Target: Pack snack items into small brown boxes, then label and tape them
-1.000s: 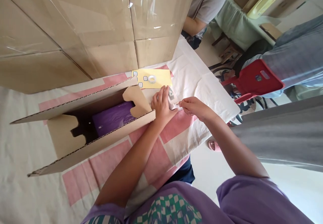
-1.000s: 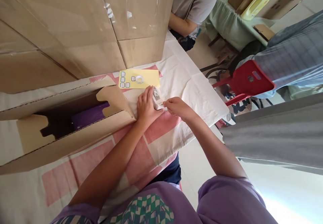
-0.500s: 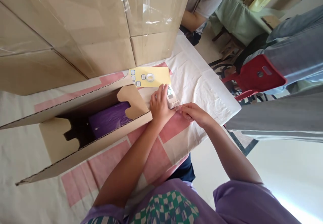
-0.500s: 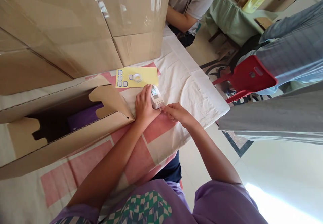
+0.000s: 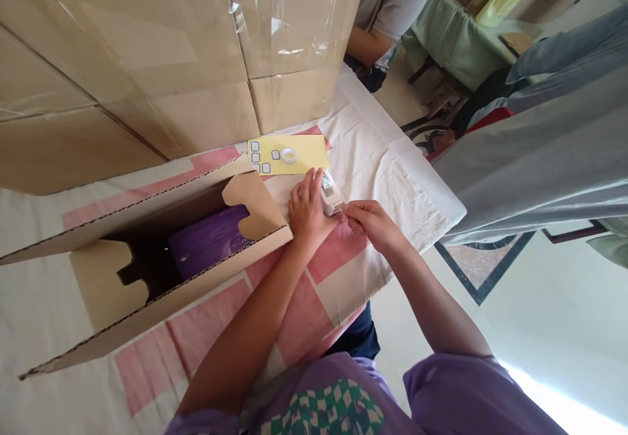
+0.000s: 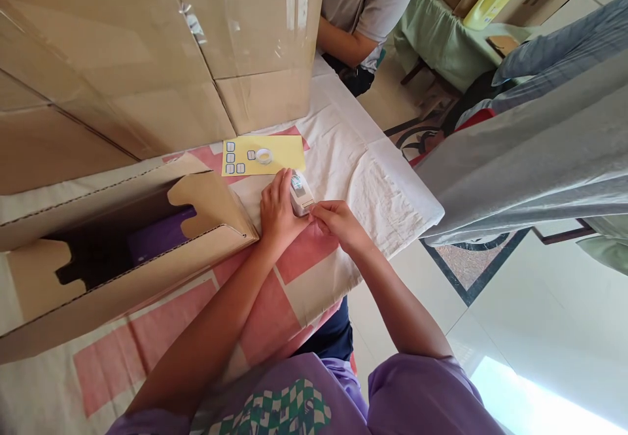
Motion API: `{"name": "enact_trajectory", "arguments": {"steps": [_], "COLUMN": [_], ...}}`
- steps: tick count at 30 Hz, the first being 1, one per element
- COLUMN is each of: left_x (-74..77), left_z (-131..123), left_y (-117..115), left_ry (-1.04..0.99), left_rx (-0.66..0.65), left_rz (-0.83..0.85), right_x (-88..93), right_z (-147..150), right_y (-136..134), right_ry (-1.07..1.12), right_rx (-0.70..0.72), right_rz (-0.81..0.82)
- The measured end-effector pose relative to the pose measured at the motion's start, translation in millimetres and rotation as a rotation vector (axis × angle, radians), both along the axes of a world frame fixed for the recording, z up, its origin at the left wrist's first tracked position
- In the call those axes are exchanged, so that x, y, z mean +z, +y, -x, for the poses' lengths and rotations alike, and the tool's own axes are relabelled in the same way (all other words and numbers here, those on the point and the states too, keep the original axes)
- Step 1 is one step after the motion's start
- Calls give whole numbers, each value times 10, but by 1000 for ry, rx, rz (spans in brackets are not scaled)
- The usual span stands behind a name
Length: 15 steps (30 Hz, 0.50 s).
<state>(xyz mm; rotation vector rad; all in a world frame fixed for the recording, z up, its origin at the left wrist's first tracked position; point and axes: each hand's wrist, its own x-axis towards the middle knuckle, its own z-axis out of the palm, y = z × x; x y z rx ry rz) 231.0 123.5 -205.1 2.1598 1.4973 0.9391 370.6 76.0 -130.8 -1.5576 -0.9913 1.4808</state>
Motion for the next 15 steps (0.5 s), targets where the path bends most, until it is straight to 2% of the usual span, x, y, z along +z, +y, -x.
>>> {"name": "enact_trajectory", "arguments": {"steps": [4, 11, 15], "left_x": [-3, 14, 15], "left_z": [-4, -10, -2], "left_y": [4, -4, -6], "left_ry": [-23, -52, -53], "left_rx": [-2, 9, 2], "left_rz": [-10, 9, 8], "right_x": [-7, -176, -202], "right_z": [-21, -64, -81], "right_y": [-15, -95, -101], "right_ry": [37, 78, 105], "right_rx": [-12, -42, -55], "right_rz": [18, 20, 32]}}
